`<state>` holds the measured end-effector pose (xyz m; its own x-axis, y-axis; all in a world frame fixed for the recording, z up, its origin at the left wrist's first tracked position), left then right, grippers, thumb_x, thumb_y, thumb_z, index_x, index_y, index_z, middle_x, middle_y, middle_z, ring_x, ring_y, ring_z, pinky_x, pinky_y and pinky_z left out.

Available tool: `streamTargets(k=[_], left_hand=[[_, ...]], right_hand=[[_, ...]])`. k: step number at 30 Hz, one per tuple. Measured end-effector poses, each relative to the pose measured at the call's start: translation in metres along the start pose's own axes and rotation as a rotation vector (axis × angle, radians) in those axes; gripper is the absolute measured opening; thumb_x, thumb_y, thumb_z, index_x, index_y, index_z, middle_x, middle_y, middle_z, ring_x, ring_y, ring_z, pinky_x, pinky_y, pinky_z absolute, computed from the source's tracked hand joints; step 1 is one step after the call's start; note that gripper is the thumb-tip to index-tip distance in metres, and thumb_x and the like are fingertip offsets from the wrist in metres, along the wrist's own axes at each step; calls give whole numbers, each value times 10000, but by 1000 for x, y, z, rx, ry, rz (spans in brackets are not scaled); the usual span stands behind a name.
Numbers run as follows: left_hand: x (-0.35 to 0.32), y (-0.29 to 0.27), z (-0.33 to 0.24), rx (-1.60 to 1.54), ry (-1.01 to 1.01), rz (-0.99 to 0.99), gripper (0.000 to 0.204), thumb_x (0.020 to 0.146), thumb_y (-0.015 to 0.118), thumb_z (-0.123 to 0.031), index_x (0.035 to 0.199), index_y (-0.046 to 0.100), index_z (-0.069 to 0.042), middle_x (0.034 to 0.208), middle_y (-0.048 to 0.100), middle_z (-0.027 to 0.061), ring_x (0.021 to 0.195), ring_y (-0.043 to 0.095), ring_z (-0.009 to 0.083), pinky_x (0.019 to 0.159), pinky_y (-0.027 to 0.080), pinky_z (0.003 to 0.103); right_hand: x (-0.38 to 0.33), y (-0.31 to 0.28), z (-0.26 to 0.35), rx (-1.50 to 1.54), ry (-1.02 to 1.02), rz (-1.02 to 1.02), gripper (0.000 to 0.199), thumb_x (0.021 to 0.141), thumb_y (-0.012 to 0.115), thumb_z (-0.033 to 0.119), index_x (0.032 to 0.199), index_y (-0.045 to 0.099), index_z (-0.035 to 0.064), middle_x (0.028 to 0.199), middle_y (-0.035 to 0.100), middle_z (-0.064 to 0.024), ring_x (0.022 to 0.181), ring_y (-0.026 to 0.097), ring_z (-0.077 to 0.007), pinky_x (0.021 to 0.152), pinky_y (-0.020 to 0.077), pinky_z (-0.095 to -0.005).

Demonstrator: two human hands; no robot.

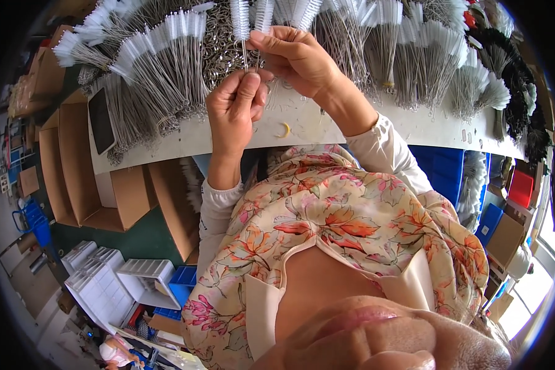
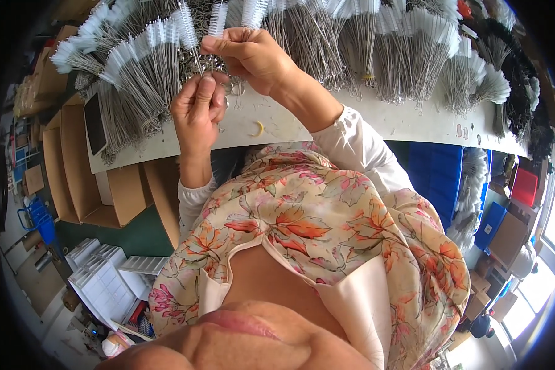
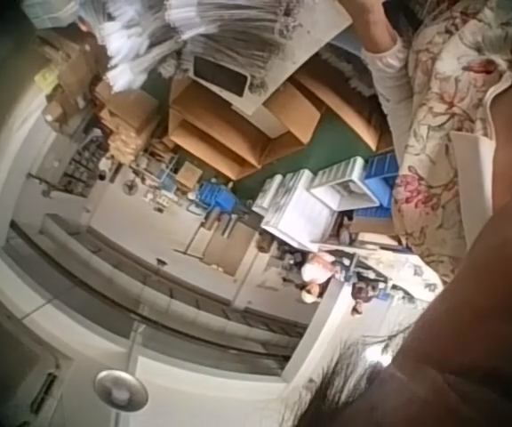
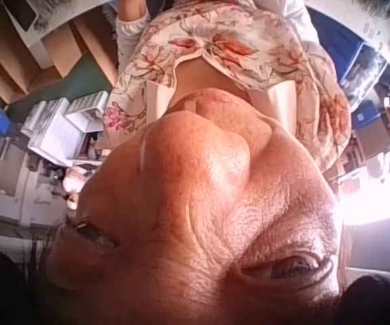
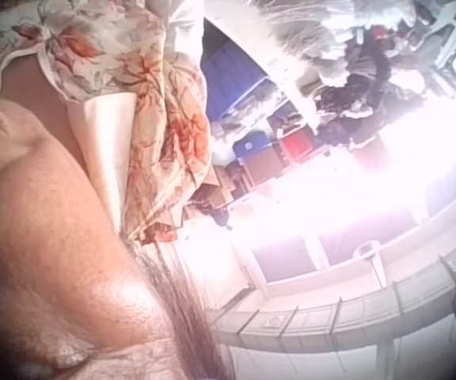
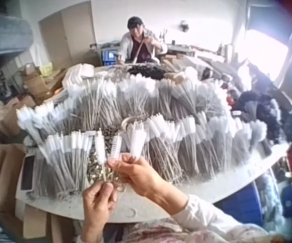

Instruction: Assembling small metal rings onto the twisted wire shafts of white plastic brushes.

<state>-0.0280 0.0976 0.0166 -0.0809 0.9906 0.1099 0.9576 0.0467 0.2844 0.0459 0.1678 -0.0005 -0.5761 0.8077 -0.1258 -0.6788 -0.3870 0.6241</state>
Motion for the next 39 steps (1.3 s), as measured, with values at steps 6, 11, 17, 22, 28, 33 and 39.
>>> streamTargets(k=[6, 11, 17, 22, 28, 33, 39], left_hand=[[1, -16, 30, -333, -205, -55, 208, 924, 524, -162, 916, 636, 14, 696, 557, -1, 513, 378, 22, 426, 271, 153], [8, -39, 12, -28, -73, -173, 236, 909, 550, -207, 964, 618, 12, 693, 494, -25, 560, 387, 42, 492, 326, 174], [4, 11, -24, 901, 445, -72, 55, 881, 540, -11, 927, 569, -12, 755, 536, 25, 571, 518, 81, 473, 400, 227], [-9, -20, -63, 385, 673, -188, 109, 902, 482, 6, 1005, 457, 35, 1010, 513, 134, 740, 630, 209, 666, 554, 303], [-23, 1, -33, 399, 473, -134, 196, 816, 560, 75, 1000, 506, 34, 1115, 471, 169, 898, 617, 243, 819, 509, 306], [-47, 19, -48, 907, 785, 47, 356, 745, 695, -20, 1088, 601, -21, 1115, 465, 128, 971, 520, 227, 841, 446, 320], [-19, 12, -71, 463, 480, 272, 1037, 668, 770, -432, 1394, 165, -5, 1358, 291, 199, 1151, 442, 308, 955, 363, 405]], right_hand=[[-3, 19, 1, 189, 48, 202, 239, 903, 560, 241, 981, 606, 20, 749, 499, 37, 634, 434, -60, 592, 403, -239], [-1, 4, 1, 125, -15, 131, 406, 948, 445, 309, 1202, 515, 0, 938, 522, -21, 839, 495, -127, 736, 465, -300], [-17, 20, -10, -93, 9, 20, 459, 918, 518, 326, 1261, 455, 28, 1102, 558, -71, 1007, 516, -148, 820, 455, -281], [-43, -2, 51, -680, -455, -136, 398, 879, 589, 335, 1110, 589, 11, 947, 624, -59, 925, 552, -140, 851, 418, -288], [-31, 7, -17, 248, -105, 39, 264, 954, 451, 261, 973, 599, 43, 876, 637, -43, 834, 603, -157, 771, 497, -293], [-31, 19, 1, 476, -32, 144, 173, 949, 454, 166, 962, 576, 44, 776, 601, 10, 618, 513, -93, 648, 470, -248], [-77, 67, 18, -1133, -361, 337, 102, 857, 573, 93, 857, 630, 8, 731, 633, -70, 602, 590, -147, 558, 475, -276]])
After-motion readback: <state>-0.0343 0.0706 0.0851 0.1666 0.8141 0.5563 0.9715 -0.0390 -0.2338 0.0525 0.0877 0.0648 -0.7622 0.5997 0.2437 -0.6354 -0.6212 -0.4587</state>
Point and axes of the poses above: each hand's wrist, its own x-axis towards the middle knuckle, its own y-axis out of the palm, z = x × y, the point moved 10 cm from there along x, towards the middle knuckle
